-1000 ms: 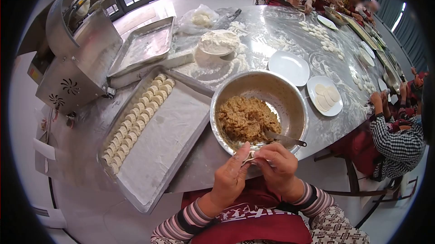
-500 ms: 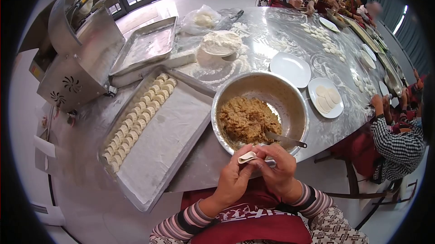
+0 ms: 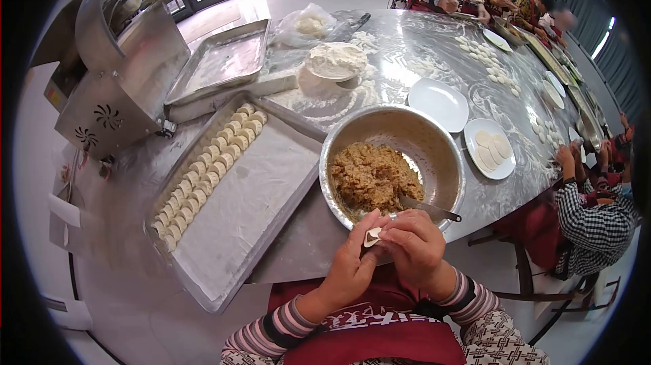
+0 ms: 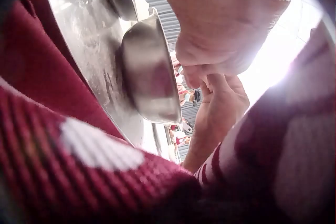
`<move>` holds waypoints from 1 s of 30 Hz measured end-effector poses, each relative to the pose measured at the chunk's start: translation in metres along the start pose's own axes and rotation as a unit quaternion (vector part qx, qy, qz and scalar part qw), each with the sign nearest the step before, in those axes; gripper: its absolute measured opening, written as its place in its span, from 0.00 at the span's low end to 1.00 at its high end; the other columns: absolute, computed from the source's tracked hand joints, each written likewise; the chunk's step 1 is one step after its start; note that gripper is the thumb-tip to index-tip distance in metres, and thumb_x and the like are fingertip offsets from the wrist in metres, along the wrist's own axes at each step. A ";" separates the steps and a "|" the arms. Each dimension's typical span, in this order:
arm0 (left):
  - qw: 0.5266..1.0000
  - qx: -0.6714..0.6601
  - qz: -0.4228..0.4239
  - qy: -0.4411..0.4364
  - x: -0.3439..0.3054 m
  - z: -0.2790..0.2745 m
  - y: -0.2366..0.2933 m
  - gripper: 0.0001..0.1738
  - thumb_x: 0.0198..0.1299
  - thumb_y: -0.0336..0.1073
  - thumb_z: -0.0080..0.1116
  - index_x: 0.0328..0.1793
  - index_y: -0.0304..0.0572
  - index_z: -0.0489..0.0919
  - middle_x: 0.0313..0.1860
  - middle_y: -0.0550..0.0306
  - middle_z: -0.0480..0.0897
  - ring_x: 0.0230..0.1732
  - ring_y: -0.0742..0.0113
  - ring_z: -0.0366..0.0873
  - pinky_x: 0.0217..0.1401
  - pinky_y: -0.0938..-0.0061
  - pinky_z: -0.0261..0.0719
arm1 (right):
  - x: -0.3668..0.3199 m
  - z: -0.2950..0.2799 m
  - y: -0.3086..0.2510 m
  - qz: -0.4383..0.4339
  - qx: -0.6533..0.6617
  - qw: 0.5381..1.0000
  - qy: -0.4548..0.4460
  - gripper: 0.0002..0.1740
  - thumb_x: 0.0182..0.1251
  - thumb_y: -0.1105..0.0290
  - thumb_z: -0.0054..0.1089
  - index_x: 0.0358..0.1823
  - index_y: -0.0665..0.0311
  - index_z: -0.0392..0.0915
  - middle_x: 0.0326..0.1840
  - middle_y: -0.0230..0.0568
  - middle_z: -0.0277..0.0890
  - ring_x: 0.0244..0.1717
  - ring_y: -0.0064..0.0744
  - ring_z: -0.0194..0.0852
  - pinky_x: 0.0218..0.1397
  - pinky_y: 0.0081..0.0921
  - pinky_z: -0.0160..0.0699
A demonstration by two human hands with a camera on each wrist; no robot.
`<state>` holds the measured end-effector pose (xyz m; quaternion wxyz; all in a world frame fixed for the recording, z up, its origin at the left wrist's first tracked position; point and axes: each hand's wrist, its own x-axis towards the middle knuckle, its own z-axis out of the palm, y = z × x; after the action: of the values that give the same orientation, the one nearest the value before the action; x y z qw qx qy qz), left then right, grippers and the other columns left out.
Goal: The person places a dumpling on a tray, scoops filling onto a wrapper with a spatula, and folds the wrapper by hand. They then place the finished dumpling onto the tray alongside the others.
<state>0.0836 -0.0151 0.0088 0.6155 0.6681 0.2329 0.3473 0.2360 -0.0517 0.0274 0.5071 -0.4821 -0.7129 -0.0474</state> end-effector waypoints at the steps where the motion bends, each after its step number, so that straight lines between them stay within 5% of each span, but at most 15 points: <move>1: 1.000 0.000 0.000 0.000 0.000 -0.001 0.000 0.28 0.67 0.22 0.45 0.73 0.32 0.57 0.65 0.41 0.71 0.64 0.59 0.71 0.67 0.71 0.67 | -0.002 0.000 0.001 0.000 0.000 1.000 0.000 0.12 0.43 0.78 0.67 0.33 0.65 0.78 0.31 0.40 0.77 0.30 0.41 0.77 0.37 0.33 0.75; 3: 0.985 -0.121 -0.125 -0.014 0.000 -0.002 -0.001 0.25 0.69 0.25 0.46 0.71 0.31 0.59 0.64 0.42 0.72 0.63 0.61 0.72 0.65 0.73 0.69 | -0.007 0.000 0.002 0.016 0.015 1.000 -0.015 0.14 0.46 0.76 0.68 0.37 0.66 0.78 0.35 0.42 0.77 0.34 0.43 0.77 0.38 0.34 0.75; 6: 0.979 -0.166 -0.119 -0.010 0.002 -0.004 -0.001 0.23 0.71 0.28 0.46 0.70 0.30 0.61 0.62 0.44 0.74 0.60 0.64 0.74 0.63 0.74 0.72 | -0.003 -0.020 -0.003 0.065 -0.070 0.994 0.048 0.18 0.48 0.73 0.70 0.42 0.66 0.78 0.41 0.45 0.77 0.38 0.45 0.76 0.39 0.35 0.74; 10: 0.963 -0.228 -0.146 -0.001 0.000 -0.007 0.000 0.24 0.71 0.29 0.45 0.71 0.28 0.60 0.60 0.45 0.76 0.58 0.64 0.76 0.62 0.73 0.74 | -0.003 -0.062 -0.001 0.119 -0.275 0.954 -0.020 0.24 0.46 0.70 0.72 0.47 0.66 0.77 0.45 0.46 0.75 0.42 0.46 0.75 0.40 0.36 0.74; 13: 0.975 -0.178 -0.132 -0.017 0.000 -0.007 -0.007 0.24 0.70 0.30 0.47 0.70 0.29 0.61 0.59 0.47 0.77 0.57 0.64 0.77 0.61 0.74 0.75 | -0.020 -0.078 0.002 0.195 -0.340 0.916 -0.089 0.21 0.46 0.71 0.73 0.43 0.67 0.78 0.39 0.45 0.77 0.37 0.43 0.76 0.39 0.35 0.75; 15: 0.978 -0.157 -0.135 -0.030 0.000 -0.005 -0.006 0.23 0.69 0.30 0.49 0.69 0.31 0.64 0.58 0.48 0.78 0.57 0.65 0.77 0.60 0.74 0.76 | -0.039 -0.076 0.015 0.289 -0.217 0.927 -0.103 0.16 0.48 0.74 0.72 0.39 0.68 0.79 0.31 0.43 0.76 0.28 0.38 0.76 0.32 0.30 0.75; 21: 0.986 -0.126 -0.104 -0.037 0.000 -0.006 -0.007 0.22 0.69 0.29 0.50 0.68 0.31 0.67 0.57 0.49 0.79 0.55 0.67 0.77 0.59 0.73 0.78 | -0.024 -0.048 0.016 0.230 -0.102 0.967 0.041 0.10 0.51 0.81 0.68 0.36 0.68 0.80 0.27 0.44 0.75 0.24 0.34 0.75 0.26 0.26 0.72; 25: 0.989 -0.109 -0.094 -0.040 -0.002 -0.004 -0.006 0.22 0.69 0.30 0.50 0.68 0.31 0.67 0.57 0.49 0.79 0.55 0.68 0.77 0.58 0.74 0.79 | -0.016 -0.034 0.023 0.248 -0.095 0.963 -0.048 0.09 0.52 0.82 0.66 0.36 0.68 0.80 0.29 0.45 0.77 0.25 0.35 0.76 0.28 0.24 0.74; 27: 0.986 -0.136 -0.089 -0.039 -0.002 -0.003 -0.005 0.23 0.69 0.31 0.50 0.68 0.30 0.67 0.57 0.49 0.79 0.54 0.68 0.77 0.56 0.75 0.80 | -0.018 -0.029 0.031 0.165 -0.112 0.977 -0.083 0.09 0.54 0.82 0.64 0.37 0.68 0.80 0.28 0.44 0.77 0.24 0.35 0.75 0.28 0.24 0.73; 30: 0.991 -0.103 -0.077 -0.043 -0.001 -0.007 -0.002 0.23 0.69 0.32 0.50 0.68 0.30 0.66 0.57 0.49 0.79 0.54 0.68 0.77 0.56 0.75 0.80 | -0.006 -0.051 0.022 0.177 -0.120 0.976 -0.035 0.07 0.57 0.81 0.62 0.37 0.69 0.80 0.27 0.43 0.76 0.24 0.32 0.75 0.28 0.25 0.73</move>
<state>0.0777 -0.0108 0.0066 0.7156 0.5954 0.2196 0.2918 0.2870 -0.0725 0.0379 0.4209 -0.6594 -0.6225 -0.0249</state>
